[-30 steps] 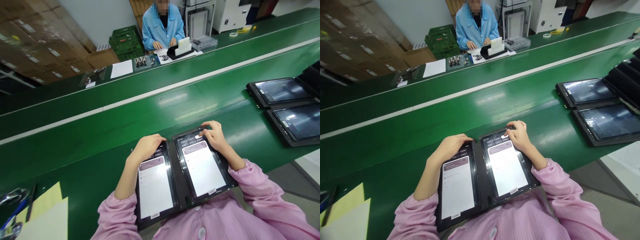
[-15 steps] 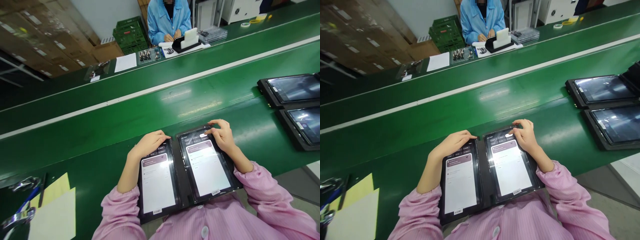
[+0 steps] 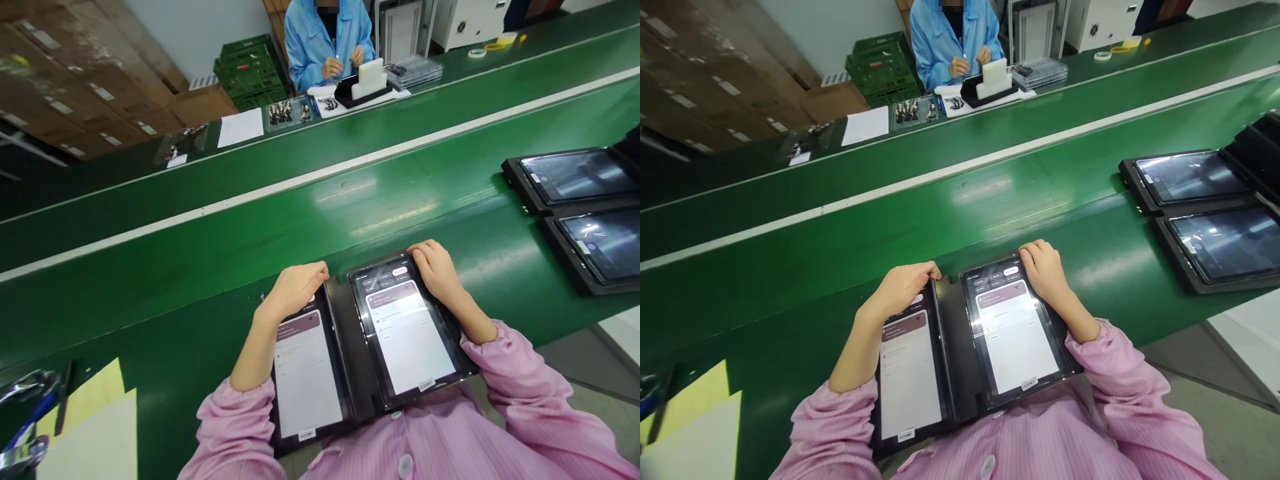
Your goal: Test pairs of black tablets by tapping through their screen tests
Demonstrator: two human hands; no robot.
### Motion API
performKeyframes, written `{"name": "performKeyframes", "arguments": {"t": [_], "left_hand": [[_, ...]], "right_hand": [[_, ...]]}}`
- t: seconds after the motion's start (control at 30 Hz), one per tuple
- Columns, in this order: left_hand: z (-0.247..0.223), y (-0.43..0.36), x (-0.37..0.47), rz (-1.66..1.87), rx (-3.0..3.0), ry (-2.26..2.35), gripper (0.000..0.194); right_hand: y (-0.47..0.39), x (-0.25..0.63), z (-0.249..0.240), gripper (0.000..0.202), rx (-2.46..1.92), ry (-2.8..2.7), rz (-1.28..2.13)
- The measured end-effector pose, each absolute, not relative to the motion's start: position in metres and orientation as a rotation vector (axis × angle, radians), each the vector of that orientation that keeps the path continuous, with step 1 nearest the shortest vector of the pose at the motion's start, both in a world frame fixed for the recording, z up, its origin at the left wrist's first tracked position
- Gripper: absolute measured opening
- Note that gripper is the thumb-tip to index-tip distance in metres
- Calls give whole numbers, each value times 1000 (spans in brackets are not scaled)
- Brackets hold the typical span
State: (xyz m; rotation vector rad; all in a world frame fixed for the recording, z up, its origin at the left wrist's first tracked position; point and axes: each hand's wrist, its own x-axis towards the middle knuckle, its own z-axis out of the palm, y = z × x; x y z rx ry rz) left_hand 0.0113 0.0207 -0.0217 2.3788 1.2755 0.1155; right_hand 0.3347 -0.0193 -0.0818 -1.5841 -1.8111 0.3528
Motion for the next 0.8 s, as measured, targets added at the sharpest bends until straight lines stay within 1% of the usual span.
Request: {"name": "performKeyframes", "arguments": {"t": [0.13, 0.37, 0.47, 0.57, 0.63, 0.7, 0.73, 0.8], "left_hand": [[-13, 12, 14, 90, 2319, 1246, 55], [-23, -12, 27, -91, 2539, 1269, 53], [-29, -17, 31, -127, 2602, 1302, 53], [-29, -19, 32, -174, 2616, 1301, 54], [-28, -17, 32, -210, 2617, 1301, 55], [-27, -13, 29, -247, 2607, 1297, 54], [-28, -10, 27, -259, 2600, 1295, 53], [-29, -2, 19, -273, 2580, 1281, 50]], "right_hand": [[-18, 336, -86, 32, -1695, -1827, 362], [-23, 333, -83, 30, -1713, -1854, 363], [-20, 335, -84, 31, -1666, -1708, 569], [-18, 336, -84, 30, -1471, -1418, 943], [-18, 335, -83, 38, -1233, -1180, 1251], [-18, 334, -81, 47, -1022, -1018, 1454], [-18, 334, -81, 49, -985, -1000, 1471], [-17, 335, -79, 49, -1110, -1102, 1331]]}}
